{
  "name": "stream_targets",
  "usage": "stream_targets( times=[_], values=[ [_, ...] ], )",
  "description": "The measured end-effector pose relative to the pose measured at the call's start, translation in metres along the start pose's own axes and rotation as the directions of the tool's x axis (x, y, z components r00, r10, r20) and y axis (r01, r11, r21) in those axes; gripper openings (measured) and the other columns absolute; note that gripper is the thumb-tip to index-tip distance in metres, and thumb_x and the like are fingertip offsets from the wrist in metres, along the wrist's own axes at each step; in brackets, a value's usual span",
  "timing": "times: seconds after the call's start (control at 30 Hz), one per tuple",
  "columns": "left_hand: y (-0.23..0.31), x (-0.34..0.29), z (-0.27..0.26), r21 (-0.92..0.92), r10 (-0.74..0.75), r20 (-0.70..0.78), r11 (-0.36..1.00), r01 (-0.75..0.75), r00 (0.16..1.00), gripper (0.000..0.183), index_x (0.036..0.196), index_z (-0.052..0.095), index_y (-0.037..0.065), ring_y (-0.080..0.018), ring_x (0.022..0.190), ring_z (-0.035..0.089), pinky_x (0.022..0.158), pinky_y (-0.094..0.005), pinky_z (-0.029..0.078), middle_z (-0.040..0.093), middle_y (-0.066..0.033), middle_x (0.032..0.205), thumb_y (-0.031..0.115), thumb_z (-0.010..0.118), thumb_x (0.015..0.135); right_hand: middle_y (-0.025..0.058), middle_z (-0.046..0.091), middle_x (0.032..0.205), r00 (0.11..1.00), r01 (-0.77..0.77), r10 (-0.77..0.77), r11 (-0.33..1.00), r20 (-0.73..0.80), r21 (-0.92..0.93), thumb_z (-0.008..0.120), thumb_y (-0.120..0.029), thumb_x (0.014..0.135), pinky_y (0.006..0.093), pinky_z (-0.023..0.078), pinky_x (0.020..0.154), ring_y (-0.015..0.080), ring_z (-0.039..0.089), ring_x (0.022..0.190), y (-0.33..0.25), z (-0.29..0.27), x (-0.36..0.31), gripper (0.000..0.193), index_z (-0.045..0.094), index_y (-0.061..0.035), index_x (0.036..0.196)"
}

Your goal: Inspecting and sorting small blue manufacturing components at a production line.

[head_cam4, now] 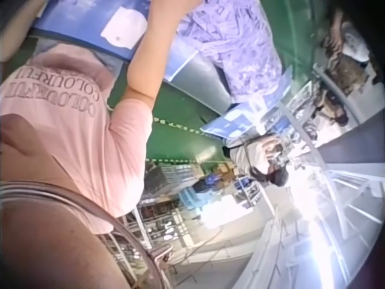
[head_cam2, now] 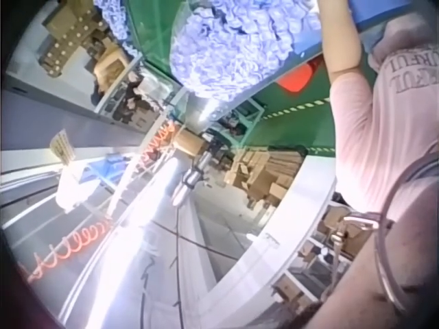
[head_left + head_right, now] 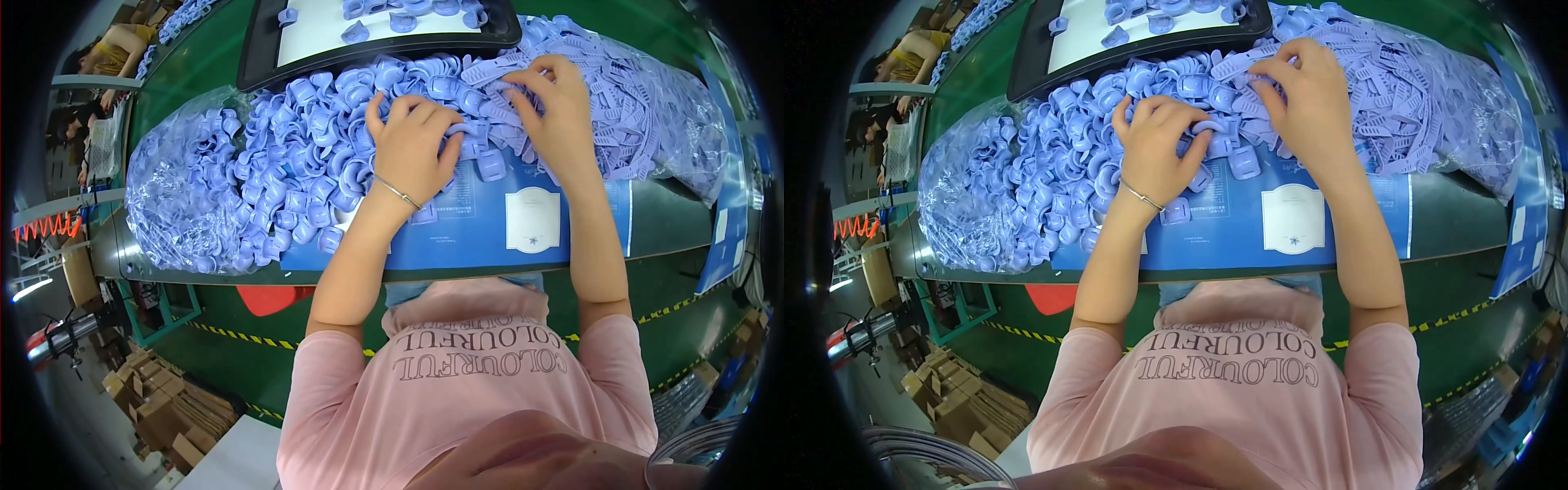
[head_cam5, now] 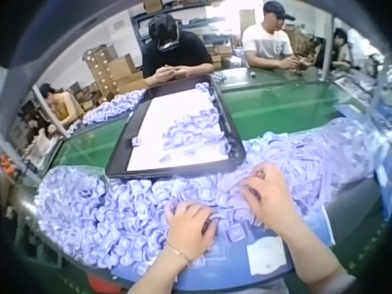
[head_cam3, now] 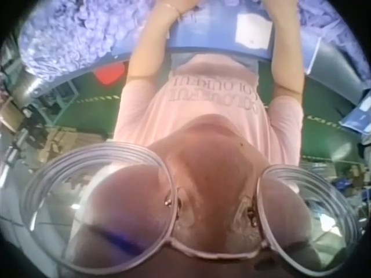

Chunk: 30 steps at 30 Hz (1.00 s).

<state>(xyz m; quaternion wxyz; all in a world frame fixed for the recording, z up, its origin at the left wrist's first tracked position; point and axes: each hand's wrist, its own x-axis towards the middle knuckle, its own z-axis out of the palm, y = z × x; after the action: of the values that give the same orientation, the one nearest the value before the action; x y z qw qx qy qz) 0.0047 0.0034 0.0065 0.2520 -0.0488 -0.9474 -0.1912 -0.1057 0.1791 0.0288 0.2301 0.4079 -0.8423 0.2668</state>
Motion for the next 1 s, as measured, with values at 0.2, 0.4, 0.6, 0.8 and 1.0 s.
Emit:
stream_targets(
  times=[0.2, 0.4, 0.6, 0.8, 1.0],
  values=[
    [0.008, 0.007, -0.011, -0.695, -0.341, 0.069, 0.658, 0.290, 0.938, 0.023, 0.096, 0.061, 0.006, -0.0184, 0.088, 0.061, 0.088, -0.0373, 0.043, 0.063, -0.0037, 0.091, 0.006, 0.070, 0.076, 0.0071, 0.062, 0.090, 0.888, -0.417, 0.453, 0.727, 0.074, 0.546, 0.066, -0.008, 0.085, 0.0254, 0.042, 0.062, 0.0154, 0.056, 0.072, -0.019, -0.010, 0.000, 0.009, 0.065, -0.0017, 0.092],
    [0.005, 0.003, -0.012, -0.940, -0.372, 0.178, 0.210, 0.270, 0.911, 0.024, 0.106, 0.055, -0.002, -0.0139, 0.090, 0.061, 0.079, -0.0279, 0.049, 0.061, -0.0063, 0.097, -0.004, 0.062, 0.083, 0.0115, 0.067, 0.083, 0.936, -0.313, 0.157, -0.037, 0.315, 0.949, 0.059, -0.008, 0.090, 0.0225, 0.047, 0.065, 0.0102, 0.061, 0.070, -0.031, -0.003, -0.003, 0.012, 0.058, -0.0005, 0.100],
    [0.007, 0.006, -0.011, -0.923, -0.440, 0.141, 0.265, 0.278, 0.887, 0.021, 0.103, 0.061, -0.001, -0.0134, 0.083, 0.063, 0.071, -0.0246, 0.051, 0.063, -0.0074, 0.095, -0.004, 0.062, 0.082, 0.0037, 0.064, 0.080, 0.845, -0.530, 0.217, 0.225, 0.489, 0.817, 0.070, -0.006, 0.083, 0.0177, 0.046, 0.060, 0.0060, 0.060, 0.069, -0.042, 0.007, -0.008, 0.018, 0.057, -0.0028, 0.096],
    [0.011, 0.008, -0.013, -0.572, -0.315, -0.127, 0.798, 0.190, 0.941, 0.017, 0.092, 0.068, 0.003, -0.0148, 0.067, 0.064, 0.061, -0.0248, 0.051, 0.067, -0.0079, 0.087, -0.002, 0.065, 0.076, -0.0024, 0.057, 0.068, 0.750, -0.659, 0.133, 0.240, 0.648, 0.713, 0.073, -0.005, 0.080, 0.0148, 0.042, 0.055, 0.0008, 0.053, 0.061, -0.038, 0.006, -0.009, 0.016, 0.059, -0.0030, 0.088],
    [0.007, 0.004, -0.004, -0.760, -0.400, -0.032, 0.605, 0.237, 0.916, 0.018, 0.098, 0.065, -0.001, -0.0130, 0.072, 0.065, 0.064, -0.0242, 0.052, 0.068, -0.0090, 0.090, 0.000, 0.067, 0.080, -0.0055, 0.052, 0.059, 0.806, -0.587, 0.163, 0.340, 0.568, 0.735, 0.066, -0.019, 0.089, 0.0161, 0.033, 0.042, 0.0003, 0.043, 0.048, -0.032, 0.015, -0.013, 0.016, 0.061, -0.0042, 0.085]
  ],
)
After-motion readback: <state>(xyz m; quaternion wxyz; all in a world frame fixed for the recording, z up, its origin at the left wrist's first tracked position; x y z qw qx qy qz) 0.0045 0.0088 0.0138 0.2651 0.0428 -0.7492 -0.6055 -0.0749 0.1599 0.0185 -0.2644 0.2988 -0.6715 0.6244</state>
